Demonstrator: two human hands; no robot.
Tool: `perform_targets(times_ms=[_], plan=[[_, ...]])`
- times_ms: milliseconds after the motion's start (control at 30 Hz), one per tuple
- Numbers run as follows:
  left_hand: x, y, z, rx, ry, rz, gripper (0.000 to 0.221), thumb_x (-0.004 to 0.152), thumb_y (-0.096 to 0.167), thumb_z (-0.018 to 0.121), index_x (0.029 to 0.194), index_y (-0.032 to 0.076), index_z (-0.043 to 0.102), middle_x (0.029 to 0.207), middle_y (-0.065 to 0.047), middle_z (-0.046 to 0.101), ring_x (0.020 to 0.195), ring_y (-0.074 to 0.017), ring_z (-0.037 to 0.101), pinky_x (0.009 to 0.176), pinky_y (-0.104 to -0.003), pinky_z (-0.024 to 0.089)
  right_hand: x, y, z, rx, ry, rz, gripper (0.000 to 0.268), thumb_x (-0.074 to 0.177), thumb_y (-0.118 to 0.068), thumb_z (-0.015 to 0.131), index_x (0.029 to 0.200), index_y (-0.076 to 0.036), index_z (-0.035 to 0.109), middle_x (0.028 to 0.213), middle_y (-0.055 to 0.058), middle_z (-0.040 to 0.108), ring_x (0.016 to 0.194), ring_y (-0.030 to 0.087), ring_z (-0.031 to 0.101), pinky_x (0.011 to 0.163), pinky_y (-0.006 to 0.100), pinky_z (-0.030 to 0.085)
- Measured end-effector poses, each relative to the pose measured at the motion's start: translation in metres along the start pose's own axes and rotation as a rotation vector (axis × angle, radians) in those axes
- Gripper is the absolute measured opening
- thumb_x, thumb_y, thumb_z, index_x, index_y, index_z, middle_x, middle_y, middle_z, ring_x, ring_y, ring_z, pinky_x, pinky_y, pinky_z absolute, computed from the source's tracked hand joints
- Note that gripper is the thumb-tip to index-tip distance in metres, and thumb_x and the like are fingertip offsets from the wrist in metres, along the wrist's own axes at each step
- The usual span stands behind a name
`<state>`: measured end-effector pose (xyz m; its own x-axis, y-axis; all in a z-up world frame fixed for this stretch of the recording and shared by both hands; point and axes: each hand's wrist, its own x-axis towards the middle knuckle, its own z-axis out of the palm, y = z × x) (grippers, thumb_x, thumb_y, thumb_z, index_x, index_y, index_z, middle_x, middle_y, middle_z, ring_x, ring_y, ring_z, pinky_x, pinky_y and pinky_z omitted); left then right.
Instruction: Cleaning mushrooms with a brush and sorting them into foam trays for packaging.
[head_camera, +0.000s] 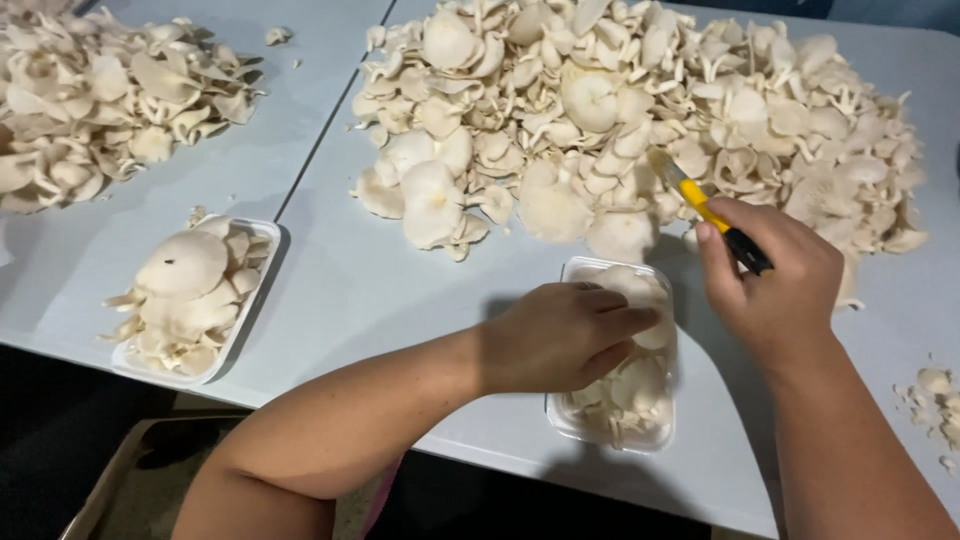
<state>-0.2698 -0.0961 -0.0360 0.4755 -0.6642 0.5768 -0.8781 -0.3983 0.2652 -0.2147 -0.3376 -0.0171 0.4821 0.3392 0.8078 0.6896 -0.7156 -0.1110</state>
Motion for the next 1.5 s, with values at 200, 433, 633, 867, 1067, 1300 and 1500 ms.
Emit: perform_targets(times_ms=[200, 433, 633, 867, 1067, 1300, 1500], plan=[[0.005, 0.002, -0.014, -0.004, -0.029, -0.002, 0.023, 0.102, 0.023, 0.055, 0.114, 0.008, 0.067, 0.086, -0.011, 0.068, 0.078, -0.0374, 0.067, 0.064, -0.051, 0.049, -0.004, 0.006, 0.004, -0.014, 0.009, 0.011, 0.016, 0.109, -0.009, 0.076, 0.119, 0.003, 0.081, 0.112, 0.017, 0.080, 0.100, 0.030, 0.076, 0.084, 0.038, 0.058], [0.001, 0.003, -0.016, -0.039, -0.082, 0.013, 0.034, 0.099, 0.020, 0.052, 0.128, 0.006, 0.063, 0.101, -0.015, 0.076, 0.090, -0.0392, 0.071, 0.064, -0.052, 0.050, -0.001, 0.004, 0.002, -0.001, 0.013, 0.009, 0.015, 0.109, -0.007, 0.076, 0.118, 0.004, 0.081, 0.114, 0.018, 0.080, 0.103, 0.032, 0.077, 0.086, 0.038, 0.059], [0.002, 0.001, -0.025, -0.048, -0.073, 0.055, 0.040, 0.096, 0.020, 0.053, 0.134, 0.009, 0.062, 0.086, -0.011, 0.068, 0.069, -0.0367, 0.063, 0.058, -0.050, 0.045, -0.003, 0.006, 0.003, -0.013, 0.010, 0.015, 0.016, 0.109, -0.009, 0.076, 0.118, 0.003, 0.081, 0.113, 0.017, 0.080, 0.102, 0.031, 0.077, 0.084, 0.038, 0.059], [0.003, -0.001, -0.030, -0.103, -0.226, -0.073, 0.042, 0.091, 0.020, 0.057, 0.131, 0.013, 0.065, 0.098, -0.009, 0.074, 0.087, -0.0375, 0.069, 0.077, -0.049, 0.051, -0.003, 0.004, 0.002, 0.002, -0.005, 0.023, 0.014, 0.109, -0.006, 0.076, 0.119, 0.004, 0.080, 0.113, 0.018, 0.079, 0.101, 0.031, 0.076, 0.084, 0.038, 0.056], [0.000, -0.005, -0.020, -0.010, -0.202, 0.002, 0.041, 0.093, 0.024, 0.056, 0.131, 0.011, 0.063, 0.090, -0.008, 0.071, 0.077, -0.0366, 0.068, 0.065, -0.050, 0.050, -0.001, 0.004, 0.000, -0.012, -0.002, -0.004, 0.014, 0.111, -0.006, 0.077, 0.117, 0.006, 0.082, 0.113, 0.019, 0.080, 0.103, 0.033, 0.077, 0.087, 0.039, 0.059], [0.004, -0.014, -0.024, -0.100, -0.312, -0.040, 0.055, 0.091, 0.028, 0.052, 0.145, 0.015, 0.056, 0.121, -0.015, 0.076, 0.099, -0.0428, 0.071, 0.072, -0.053, 0.055, 0.000, 0.009, -0.001, -0.026, 0.008, -0.070, 0.019, 0.113, -0.008, 0.074, 0.117, 0.009, 0.081, 0.114, 0.022, 0.080, 0.104, 0.037, 0.078, 0.088, 0.042, 0.060], [0.006, -0.007, -0.051, -0.032, -0.470, -0.142, 0.068, 0.082, 0.031, 0.077, 0.145, 0.021, 0.055, 0.110, -0.013, 0.073, 0.087, -0.0377, 0.068, 0.066, -0.048, 0.054, 0.003, 0.003, -0.005, 0.045, 0.026, -0.045, 0.016, 0.108, 0.002, 0.074, 0.120, 0.010, 0.079, 0.115, 0.024, 0.079, 0.104, 0.038, 0.077, 0.089, 0.045, 0.060]])
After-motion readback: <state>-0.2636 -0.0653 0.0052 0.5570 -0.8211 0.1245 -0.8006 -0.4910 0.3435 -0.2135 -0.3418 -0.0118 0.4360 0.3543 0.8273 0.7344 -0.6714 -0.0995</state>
